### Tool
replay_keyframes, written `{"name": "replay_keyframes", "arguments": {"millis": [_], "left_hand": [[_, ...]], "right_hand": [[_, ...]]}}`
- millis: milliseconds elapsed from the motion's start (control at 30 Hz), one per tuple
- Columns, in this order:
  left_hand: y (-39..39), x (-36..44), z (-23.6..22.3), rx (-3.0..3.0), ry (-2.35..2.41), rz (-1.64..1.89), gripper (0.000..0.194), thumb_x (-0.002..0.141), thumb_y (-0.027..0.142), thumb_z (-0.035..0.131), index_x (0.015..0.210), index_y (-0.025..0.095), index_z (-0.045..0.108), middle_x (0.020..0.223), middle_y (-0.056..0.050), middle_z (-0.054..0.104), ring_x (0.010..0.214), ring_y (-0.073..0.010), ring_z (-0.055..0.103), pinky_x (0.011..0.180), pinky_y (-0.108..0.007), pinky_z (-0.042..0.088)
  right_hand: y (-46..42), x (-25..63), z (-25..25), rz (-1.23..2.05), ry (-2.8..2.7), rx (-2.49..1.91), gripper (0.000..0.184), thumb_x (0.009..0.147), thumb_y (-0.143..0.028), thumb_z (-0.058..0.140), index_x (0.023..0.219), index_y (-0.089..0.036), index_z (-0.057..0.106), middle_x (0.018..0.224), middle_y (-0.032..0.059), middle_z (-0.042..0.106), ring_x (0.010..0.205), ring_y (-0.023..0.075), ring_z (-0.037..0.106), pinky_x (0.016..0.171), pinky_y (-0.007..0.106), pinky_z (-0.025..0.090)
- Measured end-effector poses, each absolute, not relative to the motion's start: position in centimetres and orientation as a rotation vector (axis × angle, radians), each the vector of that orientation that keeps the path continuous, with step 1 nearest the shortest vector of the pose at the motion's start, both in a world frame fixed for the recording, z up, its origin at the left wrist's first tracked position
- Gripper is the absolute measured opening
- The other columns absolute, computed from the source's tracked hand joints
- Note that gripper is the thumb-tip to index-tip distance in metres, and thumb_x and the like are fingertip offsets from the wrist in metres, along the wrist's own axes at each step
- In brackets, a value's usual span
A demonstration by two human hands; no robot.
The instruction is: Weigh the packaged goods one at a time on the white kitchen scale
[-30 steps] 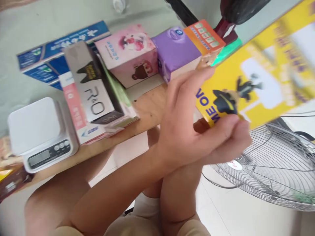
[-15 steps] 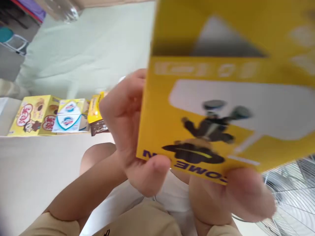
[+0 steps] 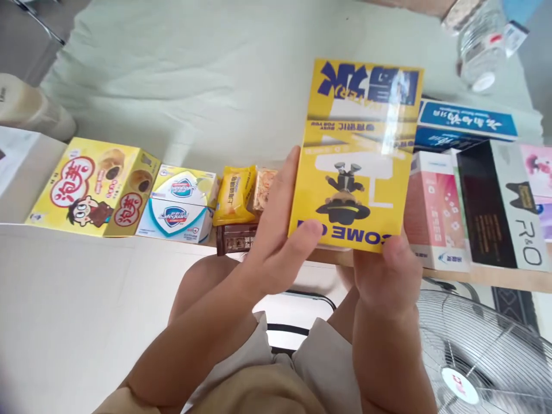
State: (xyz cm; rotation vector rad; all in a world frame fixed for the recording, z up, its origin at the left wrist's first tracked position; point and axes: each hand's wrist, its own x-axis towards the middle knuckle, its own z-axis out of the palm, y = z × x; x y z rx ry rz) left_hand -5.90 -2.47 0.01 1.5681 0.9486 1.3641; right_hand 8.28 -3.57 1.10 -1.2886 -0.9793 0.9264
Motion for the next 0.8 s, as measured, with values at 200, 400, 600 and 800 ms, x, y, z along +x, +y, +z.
{"name": "replay_keyframes", "arguments": {"millis": [200,400,600,800], "left_hand": [[-2.3,-6.1,0.4,1.423,0.891,1.207,0.086,0.1,0.061,0.05,0.168,0.018,0.021,0.181,-0.013,0.02,0.171,-0.0312,0.015,0.143,-0.046,0.02],[-2.4,-6.4,0.7,1.428,1.012,1.078,0.079,0.102,0.054,0.047,0.166,0.013,0.025,0.181,-0.019,0.018,0.172,-0.0286,0.013,0.141,-0.05,0.02],[-2.7,-7.6,0.4,1.444,1.134,1.165,0.083,0.103,0.063,0.041,0.164,0.009,0.03,0.177,-0.023,0.027,0.17,-0.0335,0.02,0.14,-0.051,0.021],[-2.4,-7.5,-0.1,1.47,1.192,1.162,0.079,0.103,0.064,0.041,0.163,0.013,0.032,0.176,-0.022,0.031,0.168,-0.0329,0.026,0.139,-0.053,0.023]], "right_hand": [[-3.5,8.3,0.2,0.887,-0.818,-1.218,0.061,0.067,-0.063,0.077,0.124,-0.042,0.073,0.131,-0.0025,0.076,0.142,0.0358,0.063,0.106,0.057,0.065],[-3.0,8.4,-0.7,0.886,-0.874,-1.227,0.056,0.07,-0.071,0.068,0.11,-0.034,0.08,0.132,0.0002,0.075,0.151,0.0347,0.054,0.127,0.056,0.048],[-3.5,7.8,-0.7,0.721,-0.897,-1.093,0.058,0.095,-0.059,0.031,0.116,-0.041,0.082,0.128,-0.0023,0.078,0.141,0.0337,0.064,0.13,0.069,0.04],[-3.6,8.3,-1.0,0.738,-0.916,-1.097,0.057,0.096,-0.058,0.03,0.114,-0.043,0.082,0.133,-0.005,0.076,0.148,0.034,0.058,0.133,0.071,0.033]]}}
